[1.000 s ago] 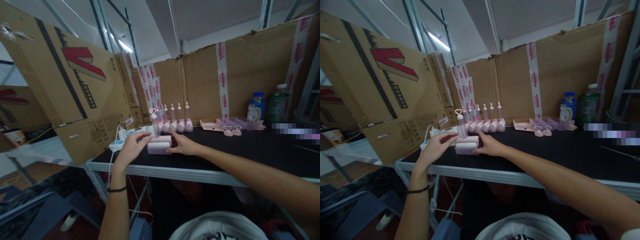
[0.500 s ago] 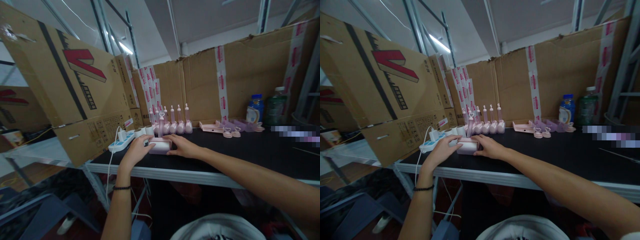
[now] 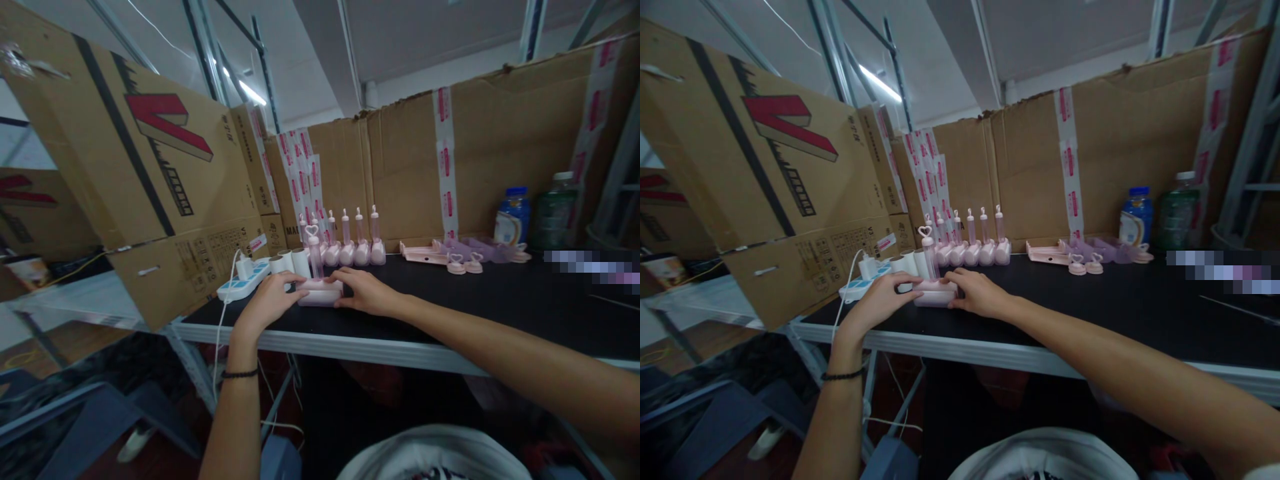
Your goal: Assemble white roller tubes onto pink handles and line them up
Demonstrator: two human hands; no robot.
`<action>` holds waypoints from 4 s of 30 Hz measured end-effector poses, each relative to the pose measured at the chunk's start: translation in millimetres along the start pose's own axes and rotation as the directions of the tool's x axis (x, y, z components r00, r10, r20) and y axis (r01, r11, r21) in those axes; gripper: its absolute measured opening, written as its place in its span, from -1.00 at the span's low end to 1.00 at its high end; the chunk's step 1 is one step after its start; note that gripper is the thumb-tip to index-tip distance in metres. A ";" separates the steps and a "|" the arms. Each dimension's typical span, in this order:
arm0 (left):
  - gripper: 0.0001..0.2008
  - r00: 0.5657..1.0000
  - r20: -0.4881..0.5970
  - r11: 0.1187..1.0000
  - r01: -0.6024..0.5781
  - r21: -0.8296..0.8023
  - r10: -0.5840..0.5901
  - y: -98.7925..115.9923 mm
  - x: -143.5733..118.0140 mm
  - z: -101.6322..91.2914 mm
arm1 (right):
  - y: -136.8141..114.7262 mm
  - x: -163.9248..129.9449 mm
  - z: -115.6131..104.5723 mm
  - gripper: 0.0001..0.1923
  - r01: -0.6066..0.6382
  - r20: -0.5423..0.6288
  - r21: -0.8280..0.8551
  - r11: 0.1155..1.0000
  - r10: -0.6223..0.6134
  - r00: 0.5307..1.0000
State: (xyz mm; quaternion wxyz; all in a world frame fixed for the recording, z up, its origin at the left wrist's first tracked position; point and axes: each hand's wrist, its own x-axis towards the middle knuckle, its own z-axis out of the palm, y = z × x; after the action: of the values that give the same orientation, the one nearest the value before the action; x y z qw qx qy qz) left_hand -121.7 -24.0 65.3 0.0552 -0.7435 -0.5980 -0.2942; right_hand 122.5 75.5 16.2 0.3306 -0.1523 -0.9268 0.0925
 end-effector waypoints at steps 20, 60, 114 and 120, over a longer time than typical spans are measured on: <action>-0.68 0.999 0.030 0.972 -0.026 -0.235 0.034 -2.1 6.2 9.4 | -33.8 -2.7 -15.4 -0.41 0.160 0.124 -0.381 0.910 -0.122 0.985; -0.57 0.995 0.081 0.997 -0.053 -0.058 0.058 -15.7 25.5 68.2 | 84.8 -53.8 -97.1 -0.63 -0.247 0.101 -0.667 0.703 0.414 0.905; -0.52 0.992 0.094 0.996 -0.085 -0.003 0.085 -25.3 35.4 74.5 | 110.9 -15.6 -169.4 -0.60 -0.459 -0.278 -0.713 0.530 0.388 0.879; -0.55 0.992 0.087 0.995 -0.097 0.011 0.095 -28.5 33.3 76.5 | 135.0 -61.8 -236.5 -0.73 -0.561 -0.595 -0.518 0.645 0.199 0.778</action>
State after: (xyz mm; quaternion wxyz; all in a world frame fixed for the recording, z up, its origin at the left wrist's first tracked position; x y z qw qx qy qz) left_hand -115.7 45.7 11.6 0.0489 -0.7829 -0.5655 -0.2546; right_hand 349.4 197.4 124.1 0.4462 -0.4771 -0.7246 -0.2196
